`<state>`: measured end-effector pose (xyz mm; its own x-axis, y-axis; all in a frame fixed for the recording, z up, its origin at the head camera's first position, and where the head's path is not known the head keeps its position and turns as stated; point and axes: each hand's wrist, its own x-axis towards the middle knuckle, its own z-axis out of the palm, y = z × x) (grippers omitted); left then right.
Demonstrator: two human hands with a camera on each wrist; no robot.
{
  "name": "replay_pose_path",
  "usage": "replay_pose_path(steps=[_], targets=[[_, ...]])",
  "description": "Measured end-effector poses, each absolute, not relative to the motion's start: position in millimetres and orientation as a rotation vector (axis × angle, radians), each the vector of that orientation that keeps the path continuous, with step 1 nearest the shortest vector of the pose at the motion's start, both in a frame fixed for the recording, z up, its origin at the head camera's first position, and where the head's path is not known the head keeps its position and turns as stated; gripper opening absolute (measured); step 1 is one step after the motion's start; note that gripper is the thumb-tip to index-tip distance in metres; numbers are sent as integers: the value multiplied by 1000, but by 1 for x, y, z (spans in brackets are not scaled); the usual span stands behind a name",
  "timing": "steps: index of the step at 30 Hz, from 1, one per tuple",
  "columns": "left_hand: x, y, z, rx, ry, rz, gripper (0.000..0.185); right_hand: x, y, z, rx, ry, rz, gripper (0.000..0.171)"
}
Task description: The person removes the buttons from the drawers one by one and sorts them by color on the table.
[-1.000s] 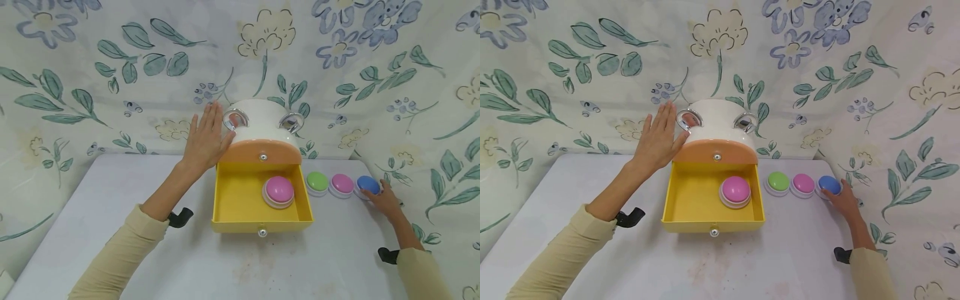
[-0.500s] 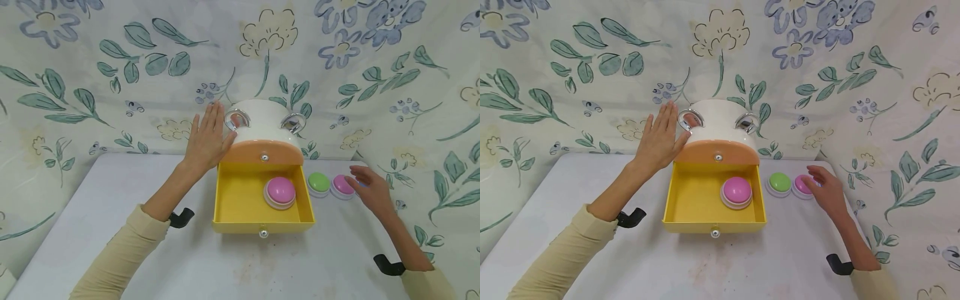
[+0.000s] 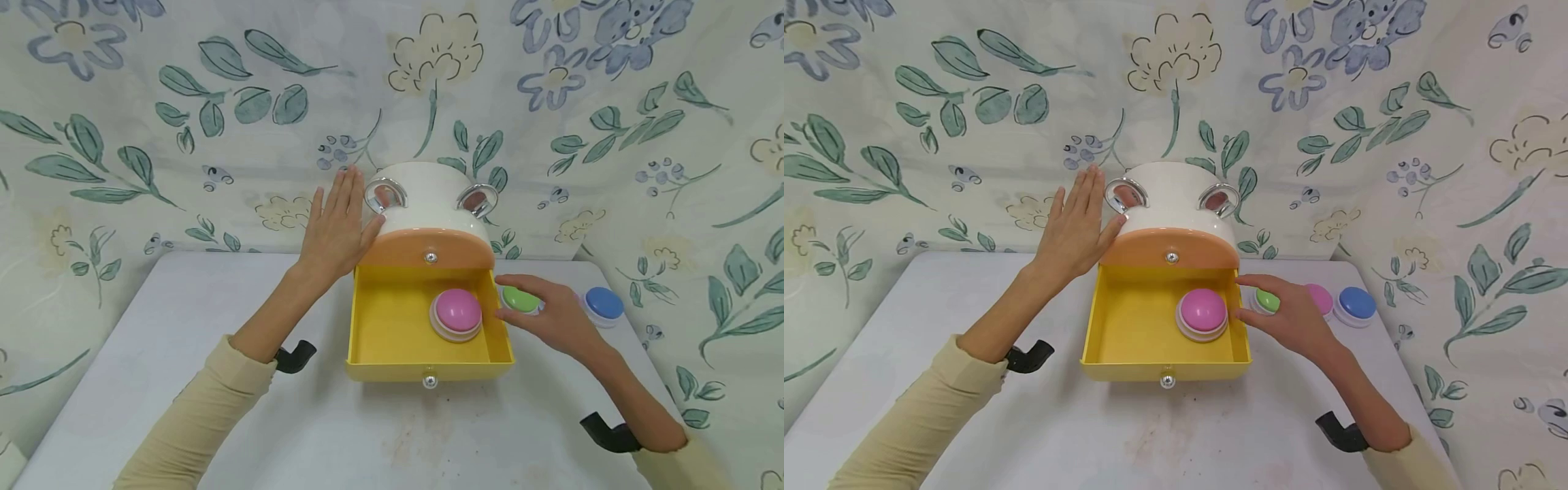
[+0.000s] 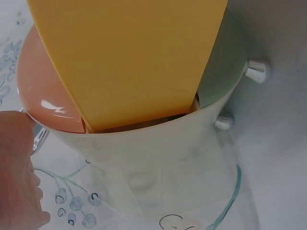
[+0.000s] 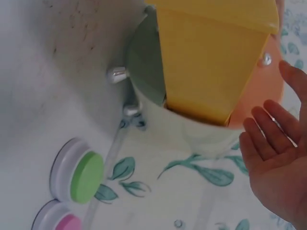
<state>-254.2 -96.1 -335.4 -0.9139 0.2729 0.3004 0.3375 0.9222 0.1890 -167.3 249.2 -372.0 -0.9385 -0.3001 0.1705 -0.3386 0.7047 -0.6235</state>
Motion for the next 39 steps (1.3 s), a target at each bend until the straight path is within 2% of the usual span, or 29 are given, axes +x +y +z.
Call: replay_pose_path(steps=[9,18,28,34,39], targets=[[-254,-96,-336,-450,-2825,-360,77,-181,223,-372,793,-2964,930,61],[-254,-97,-336,-454,-2814,-365,77,-193,201,-369,985,-3032,711,54],[-254,-96,-336,-461,-2797,-341,77,-195,195,-373,983,-3068,365,72],[-254,-96,-336,-458,-2807,-345,77,-194,195,-374,987,-3060,341,68],[-254,-97,-336,-458,-2804,-340,77,-193,196,-374,997,-3036,501,59]])
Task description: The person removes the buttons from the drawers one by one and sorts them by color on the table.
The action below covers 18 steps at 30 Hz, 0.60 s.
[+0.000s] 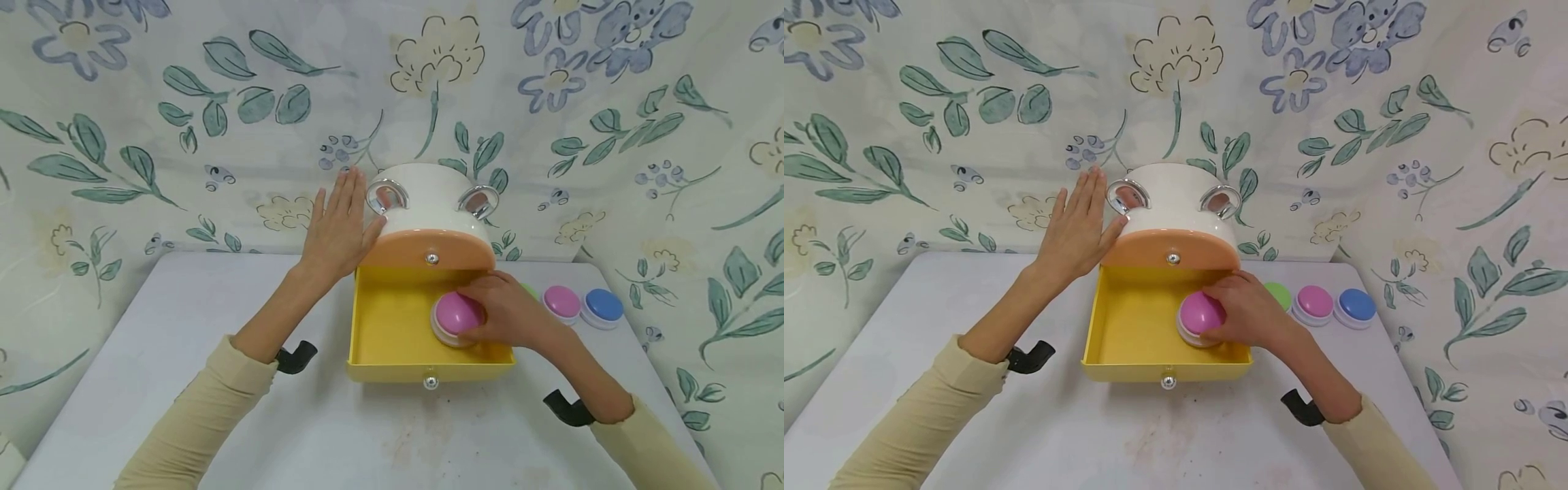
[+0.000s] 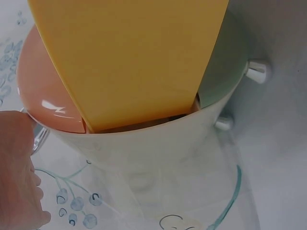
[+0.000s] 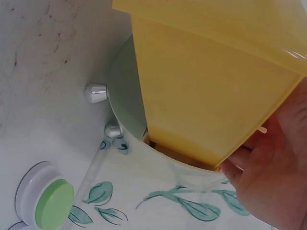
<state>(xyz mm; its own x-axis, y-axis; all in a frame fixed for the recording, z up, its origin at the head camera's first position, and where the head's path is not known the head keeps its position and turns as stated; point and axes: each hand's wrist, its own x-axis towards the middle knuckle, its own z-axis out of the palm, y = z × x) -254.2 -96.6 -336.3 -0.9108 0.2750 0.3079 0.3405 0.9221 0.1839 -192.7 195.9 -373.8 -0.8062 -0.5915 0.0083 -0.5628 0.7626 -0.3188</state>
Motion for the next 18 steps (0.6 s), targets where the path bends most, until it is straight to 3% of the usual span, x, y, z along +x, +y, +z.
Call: replay_pose_path(steps=[4,18], targets=[[-254,-97,-336,-458,-2805,-350,77,-190,198,-371,-902,2792,-649,57],[-254,-97,-336,-464,-2801,-369,77,-175,228,-345,-780,2807,-960,73]])
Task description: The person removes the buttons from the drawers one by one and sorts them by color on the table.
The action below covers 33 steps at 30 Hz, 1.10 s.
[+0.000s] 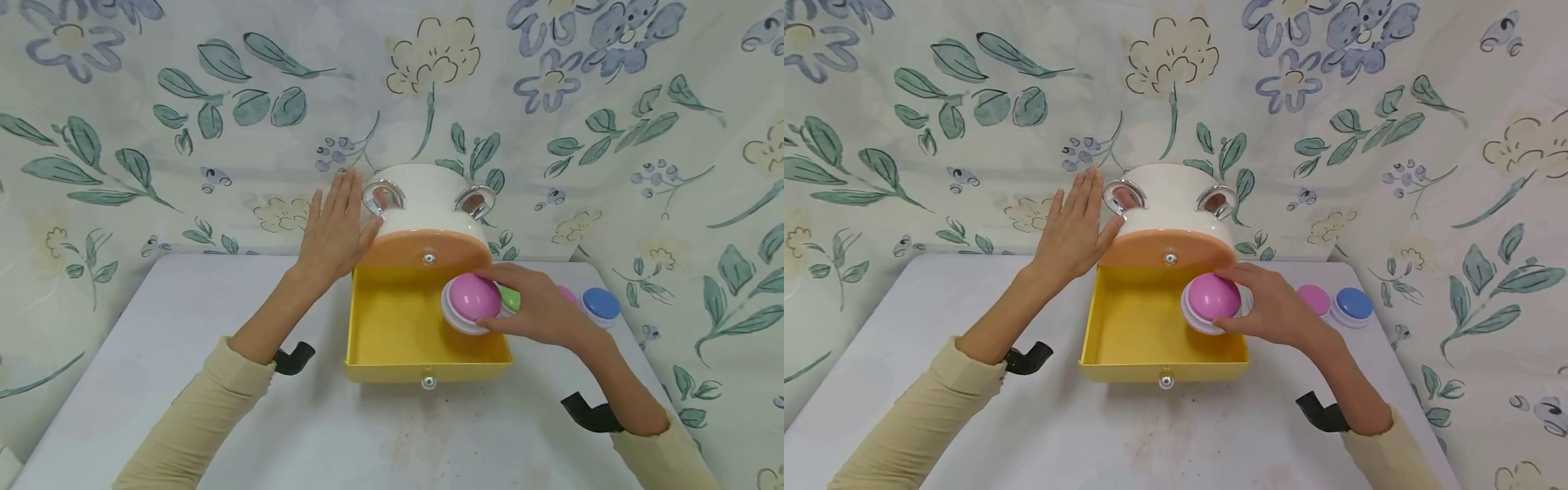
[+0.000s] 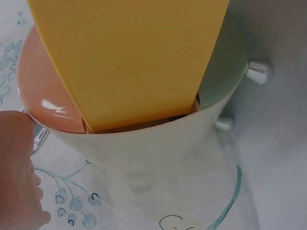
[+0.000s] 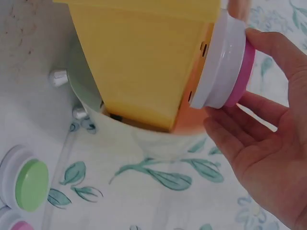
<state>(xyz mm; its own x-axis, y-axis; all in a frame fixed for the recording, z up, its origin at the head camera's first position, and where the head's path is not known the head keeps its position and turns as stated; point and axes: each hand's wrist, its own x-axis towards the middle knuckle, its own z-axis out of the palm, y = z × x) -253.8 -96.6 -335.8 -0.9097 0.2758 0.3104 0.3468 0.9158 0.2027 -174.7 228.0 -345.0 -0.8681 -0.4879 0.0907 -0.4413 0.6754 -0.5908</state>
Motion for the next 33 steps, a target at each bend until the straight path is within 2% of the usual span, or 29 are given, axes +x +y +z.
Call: replay_pose_path(steps=[9,18,33], targets=[[-255,-96,-337,-468,-2793,-378,76,-170,262,-340,-800,2930,-1038,72],[-255,-96,-336,-470,-2793,-378,77,-158,305,-346,-585,3038,-965,72],[-254,-96,-336,-469,-2793,-377,77,-149,374,-401,-171,2955,-928,76]])
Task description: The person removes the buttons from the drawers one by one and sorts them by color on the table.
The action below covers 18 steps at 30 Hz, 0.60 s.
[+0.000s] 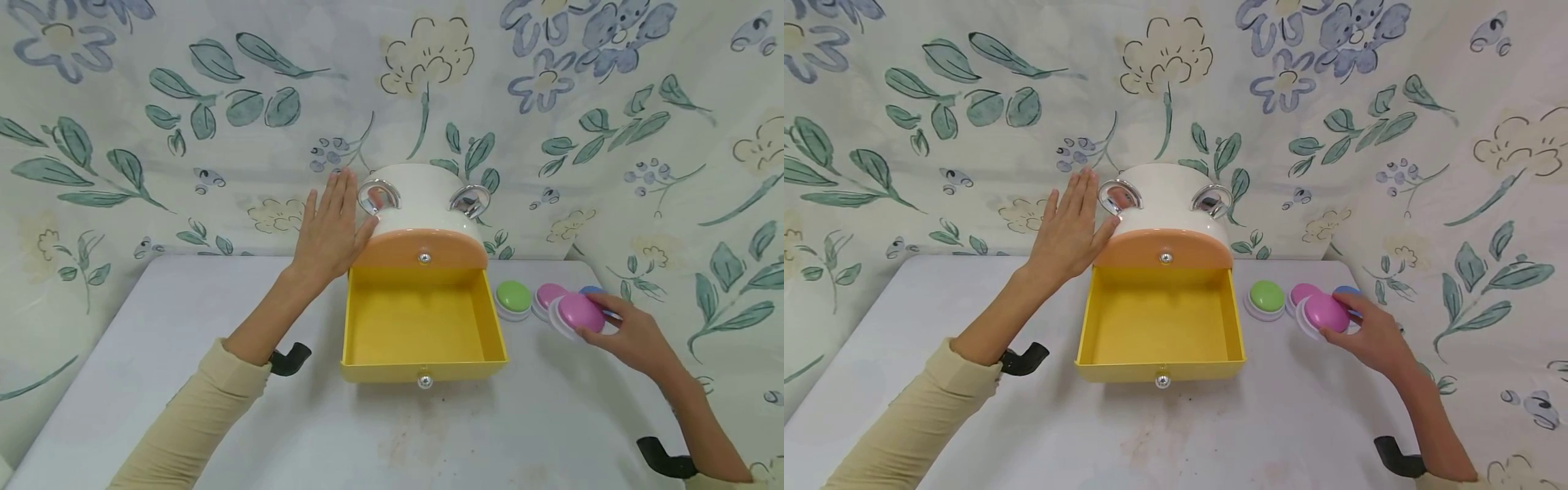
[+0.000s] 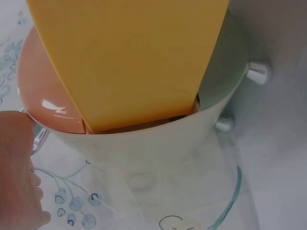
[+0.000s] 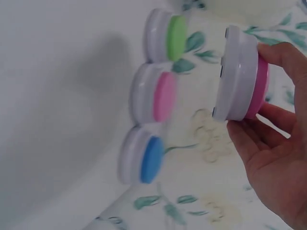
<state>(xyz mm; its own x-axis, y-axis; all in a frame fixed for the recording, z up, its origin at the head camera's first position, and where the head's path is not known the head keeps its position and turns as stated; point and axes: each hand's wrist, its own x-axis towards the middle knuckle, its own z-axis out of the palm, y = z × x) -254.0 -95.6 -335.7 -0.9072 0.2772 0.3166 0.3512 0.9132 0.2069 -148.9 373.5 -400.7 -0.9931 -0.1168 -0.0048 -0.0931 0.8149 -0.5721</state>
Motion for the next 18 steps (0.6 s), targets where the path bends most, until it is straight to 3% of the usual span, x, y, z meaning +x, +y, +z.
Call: replay_pose_path(steps=[18], targets=[[-254,-97,-336,-477,-2774,-400,77,-150,394,-466,-32,2842,-905,81]])
